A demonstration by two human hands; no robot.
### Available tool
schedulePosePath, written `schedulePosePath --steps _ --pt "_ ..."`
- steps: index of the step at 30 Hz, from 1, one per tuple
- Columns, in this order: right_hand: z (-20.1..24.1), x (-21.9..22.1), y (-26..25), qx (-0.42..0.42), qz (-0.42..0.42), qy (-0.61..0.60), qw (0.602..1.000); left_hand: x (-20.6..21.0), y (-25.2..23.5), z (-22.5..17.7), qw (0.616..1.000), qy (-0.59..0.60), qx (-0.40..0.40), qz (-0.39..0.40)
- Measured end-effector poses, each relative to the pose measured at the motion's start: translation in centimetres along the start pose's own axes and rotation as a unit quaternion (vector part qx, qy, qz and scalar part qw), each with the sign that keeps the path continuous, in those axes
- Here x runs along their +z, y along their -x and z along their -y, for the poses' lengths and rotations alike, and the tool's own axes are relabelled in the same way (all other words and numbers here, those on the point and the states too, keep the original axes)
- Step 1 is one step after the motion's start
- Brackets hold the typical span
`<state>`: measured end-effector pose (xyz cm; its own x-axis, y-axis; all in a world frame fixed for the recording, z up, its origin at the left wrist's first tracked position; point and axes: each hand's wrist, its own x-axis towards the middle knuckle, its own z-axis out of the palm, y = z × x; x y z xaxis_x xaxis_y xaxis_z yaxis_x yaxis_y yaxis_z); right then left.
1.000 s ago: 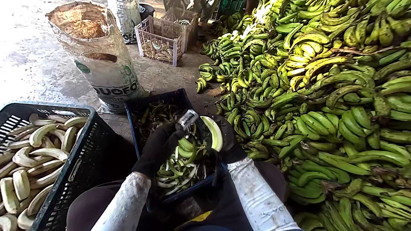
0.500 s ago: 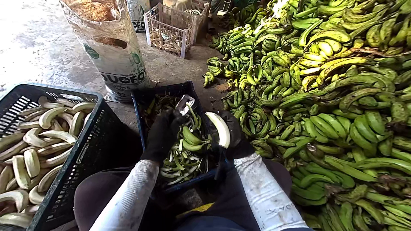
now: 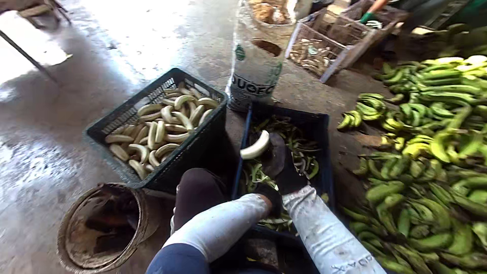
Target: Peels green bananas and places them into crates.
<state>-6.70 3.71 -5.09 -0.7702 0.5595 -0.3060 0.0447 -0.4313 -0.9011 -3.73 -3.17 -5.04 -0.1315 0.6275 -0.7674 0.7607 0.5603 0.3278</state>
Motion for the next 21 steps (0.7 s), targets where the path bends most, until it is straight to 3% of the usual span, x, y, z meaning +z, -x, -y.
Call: schedulePosePath --steps 2,4,5,9,13,17,19,21 --pt "1.4 2.7 -1.3 0.015 0.152 0.014 0.988 -0.2 1.0 0.3 0.999 0.022 0.017 -0.028" --pt "3.0 3.5 -2.0 -0.008 0.209 0.089 0.974 -1.4 2.2 0.5 0.998 0.048 -0.002 -0.027" --pt "3.5 2.7 -2.2 -0.045 0.199 0.159 0.966 -1.9 1.8 1.0 0.997 0.062 -0.009 -0.035" --pt "3.2 -4.0 -2.8 -0.143 -0.012 0.433 0.890 -3.0 -0.1 3.5 0.988 0.097 -0.041 -0.110" --pt "-1.1 -13.4 -1.2 -0.007 -0.085 0.617 0.783 -4.2 0.0 4.9 0.966 0.170 -0.086 -0.177" --pt "-6.7 -19.2 -0.3 0.148 -0.077 0.683 0.711 -3.9 -1.4 4.7 0.950 0.229 -0.038 -0.210" --pt "-8.1 -20.6 0.0 0.169 -0.085 0.701 0.687 -3.2 -2.6 4.1 0.932 0.290 0.011 -0.217" --pt "-8.3 -21.4 0.4 0.158 -0.096 0.690 0.699 -2.4 -3.5 3.2 0.910 0.351 0.051 -0.214"
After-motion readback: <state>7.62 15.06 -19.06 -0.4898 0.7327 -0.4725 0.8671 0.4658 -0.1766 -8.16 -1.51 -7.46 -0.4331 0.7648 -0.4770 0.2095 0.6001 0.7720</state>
